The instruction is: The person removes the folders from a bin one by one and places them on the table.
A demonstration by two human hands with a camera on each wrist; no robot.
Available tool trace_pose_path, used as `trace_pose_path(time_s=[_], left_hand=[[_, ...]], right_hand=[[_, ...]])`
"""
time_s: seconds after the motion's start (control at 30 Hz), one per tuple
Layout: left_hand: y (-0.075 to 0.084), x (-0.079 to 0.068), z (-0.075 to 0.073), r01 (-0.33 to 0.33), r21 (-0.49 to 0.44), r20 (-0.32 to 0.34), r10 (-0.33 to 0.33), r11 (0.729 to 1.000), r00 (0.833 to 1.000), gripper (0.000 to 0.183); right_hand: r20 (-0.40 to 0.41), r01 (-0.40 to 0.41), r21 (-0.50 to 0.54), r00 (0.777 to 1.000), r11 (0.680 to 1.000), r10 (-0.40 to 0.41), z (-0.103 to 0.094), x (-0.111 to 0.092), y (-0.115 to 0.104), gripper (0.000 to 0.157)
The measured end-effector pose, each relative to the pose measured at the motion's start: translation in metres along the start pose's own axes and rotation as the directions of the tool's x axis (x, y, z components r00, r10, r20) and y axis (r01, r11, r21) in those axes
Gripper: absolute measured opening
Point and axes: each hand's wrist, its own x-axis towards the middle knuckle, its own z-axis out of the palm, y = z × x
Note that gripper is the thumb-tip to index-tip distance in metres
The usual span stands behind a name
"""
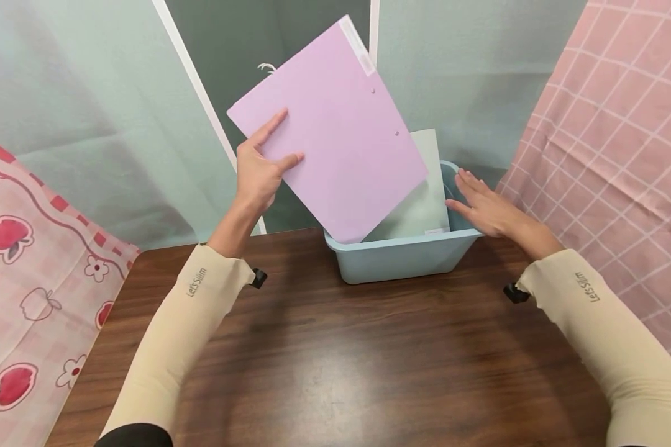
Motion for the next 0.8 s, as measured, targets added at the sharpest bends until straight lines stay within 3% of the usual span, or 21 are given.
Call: trace_pose_path(time_s=[0.23, 0.57, 0.8], left_hand=[[0.02, -0.011, -0.01, -0.031, -0.063, -0.033, 0.029, 0.998, 0.999, 0.069], [0.031, -0.015, -0.023, -0.127, -0.108, -0.076, 0.119, 0.986, 0.99, 0.07], [0.036, -0.019, -0.041, -0.125, -0.149, -0.086, 0.113, 0.981, 0.99, 0.073]], right_hand=[[0.014, -0.014, 0.005, 1.0, 1.0, 0.014, 0.0, 0.0, 0.0, 0.075], [-0.004, -0.017, 0.023, 1.0, 1.0, 0.017, 0.002, -0.006, 0.003, 0.076], [-0.016, -0.012, 0.028, 1.0, 1.0, 0.013, 0.003, -0.006, 0.005, 0.075]])
